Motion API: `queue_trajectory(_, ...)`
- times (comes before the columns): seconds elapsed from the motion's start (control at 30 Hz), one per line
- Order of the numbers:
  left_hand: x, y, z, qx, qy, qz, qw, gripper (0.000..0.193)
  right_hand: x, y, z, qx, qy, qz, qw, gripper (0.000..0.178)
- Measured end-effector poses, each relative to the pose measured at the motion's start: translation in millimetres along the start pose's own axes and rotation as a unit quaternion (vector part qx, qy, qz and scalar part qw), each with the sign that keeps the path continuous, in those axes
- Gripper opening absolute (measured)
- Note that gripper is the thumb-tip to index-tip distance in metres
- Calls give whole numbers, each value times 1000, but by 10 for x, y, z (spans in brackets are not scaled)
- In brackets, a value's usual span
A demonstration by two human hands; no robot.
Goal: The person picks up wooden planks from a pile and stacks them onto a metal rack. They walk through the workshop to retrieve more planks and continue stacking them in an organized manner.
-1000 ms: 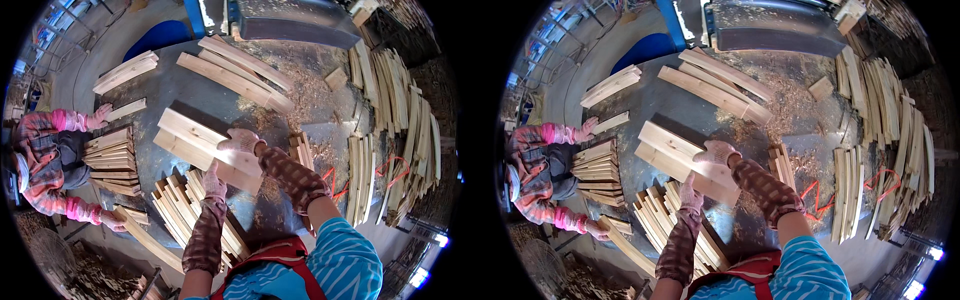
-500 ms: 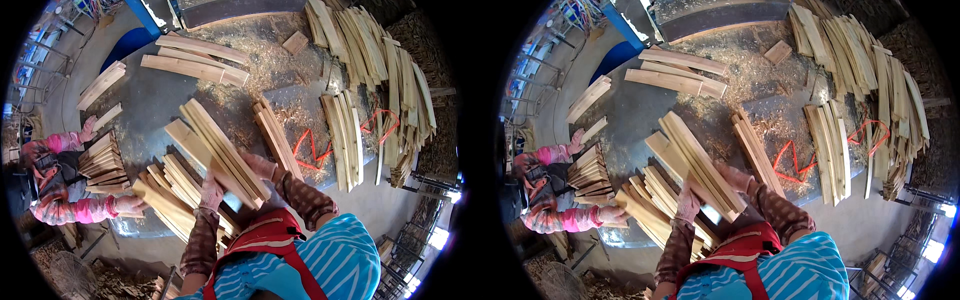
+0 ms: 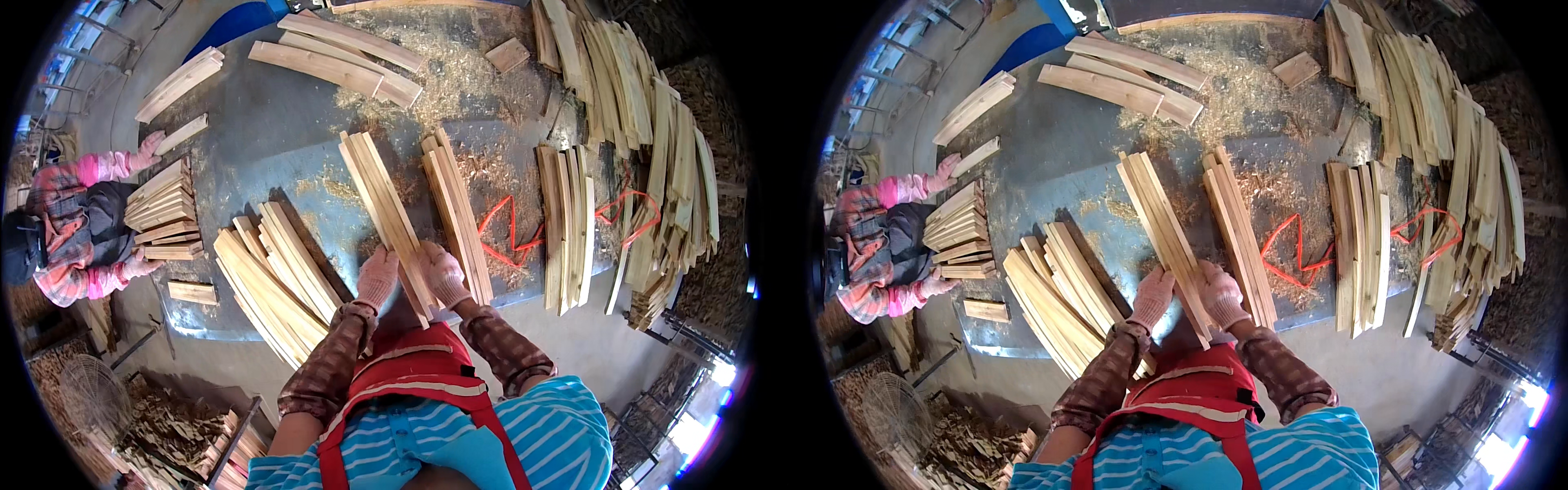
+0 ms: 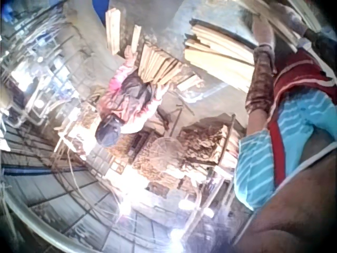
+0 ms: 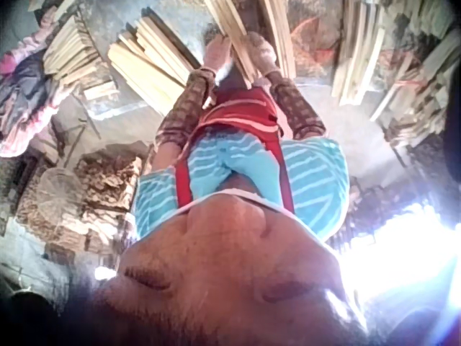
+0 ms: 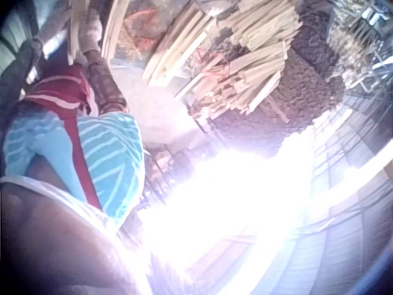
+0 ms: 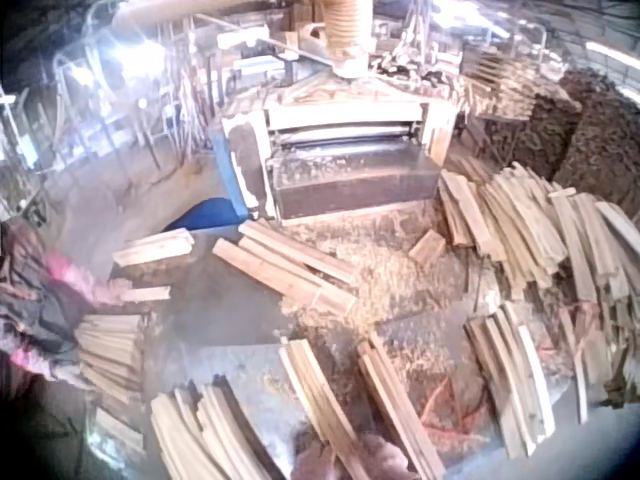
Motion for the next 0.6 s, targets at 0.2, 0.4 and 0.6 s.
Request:
queue_trajectory(0.2,-34,1,92,-33,21,32,999,71,-15,110,463,-102,-52,91,989,46)
queue_trajectory(0.4,-222,12,32,12,27,22,999,68,-992,-595,373,-96,-218,-79,968,39)
queue_trajectory(0.6,-146,35,-156,-7,44,-38,998,63,-437,-562,204,-59,-133,-35,989,36)
Point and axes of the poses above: each hand's wrist, its own y-axis away from the middle knuckle, its own z-axis out of the back of the hand, x = y × z, the point moved 5 cm from there along -y, towards the middle knuckle, and after that the axes turned 9 degrees about z, right-handed, at the moved point
